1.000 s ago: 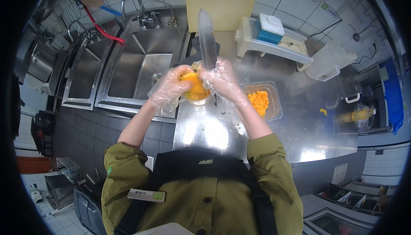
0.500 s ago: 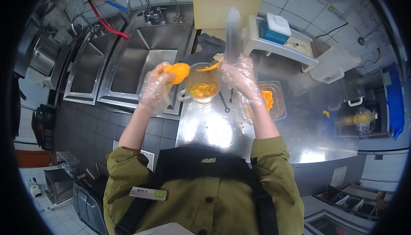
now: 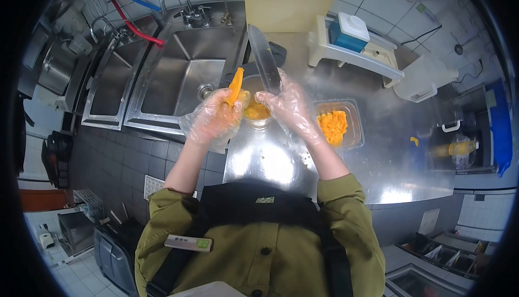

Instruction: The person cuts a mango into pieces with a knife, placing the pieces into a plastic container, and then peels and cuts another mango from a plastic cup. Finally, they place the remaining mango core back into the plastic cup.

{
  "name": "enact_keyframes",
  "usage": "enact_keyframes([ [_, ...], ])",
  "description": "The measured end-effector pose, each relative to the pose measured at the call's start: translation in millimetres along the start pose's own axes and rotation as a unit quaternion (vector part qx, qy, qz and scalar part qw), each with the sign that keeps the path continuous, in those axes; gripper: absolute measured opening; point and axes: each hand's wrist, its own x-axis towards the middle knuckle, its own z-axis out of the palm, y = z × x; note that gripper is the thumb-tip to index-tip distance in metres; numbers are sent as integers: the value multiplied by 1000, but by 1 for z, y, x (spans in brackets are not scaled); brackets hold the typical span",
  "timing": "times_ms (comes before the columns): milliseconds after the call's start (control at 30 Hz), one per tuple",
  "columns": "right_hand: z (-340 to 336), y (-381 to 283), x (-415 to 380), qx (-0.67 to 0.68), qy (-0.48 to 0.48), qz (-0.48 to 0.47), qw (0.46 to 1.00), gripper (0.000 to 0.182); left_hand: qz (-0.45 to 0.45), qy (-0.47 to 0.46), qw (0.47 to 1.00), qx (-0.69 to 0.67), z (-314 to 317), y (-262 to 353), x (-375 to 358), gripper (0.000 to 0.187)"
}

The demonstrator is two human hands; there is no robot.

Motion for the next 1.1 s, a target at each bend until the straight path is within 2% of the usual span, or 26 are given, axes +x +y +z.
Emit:
enact_keyframes([
  [133,2,-14,-11,63,17,24,998,34,29,5,999,15,-1,-12,9,28],
  [200,8,-10,-11,93,38,8,995,27,67,-2,997,50,1,-17,10,25],
  [233,6,-16,-12,63,43,27,997,26,86,-5,994,67,5,-20,10,24],
  [333,11,-10,-10,146,66,-7,987,25,173,11,972,158,25,-30,-4,24],
  [433,6,-11,-8,79,58,33,995,24,212,24,953,215,25,-28,-6,24],
  [533,2,-6,-5,41,65,33,996,23,207,48,948,239,20,-21,-8,24],
  [633,-1,7,6,-59,119,11,991,22,143,34,967,210,9,-9,-11,22],
  [733,-5,8,12,-58,135,4,989,30,80,36,984,155,2,0,-15,24],
  [767,-7,9,12,25,137,-14,990,33,57,11,990,125,-6,5,-16,25],
  [867,-5,3,15,58,103,-11,993,22,12,-39,997,66,-21,14,-16,28],
  [900,-13,-12,10,-58,6,63,996,26,11,-38,997,68,-19,15,-18,30],
  [1000,4,-8,2,-172,60,-64,981,32,0,-52,996,70,-22,15,-18,32],
  [1033,-1,-16,1,-120,-24,-1,992,35,-5,-59,996,69,-22,14,-17,33],
  [1100,4,-4,2,-106,-20,-33,994,34,20,-39,996,81,-17,11,-19,32],
])
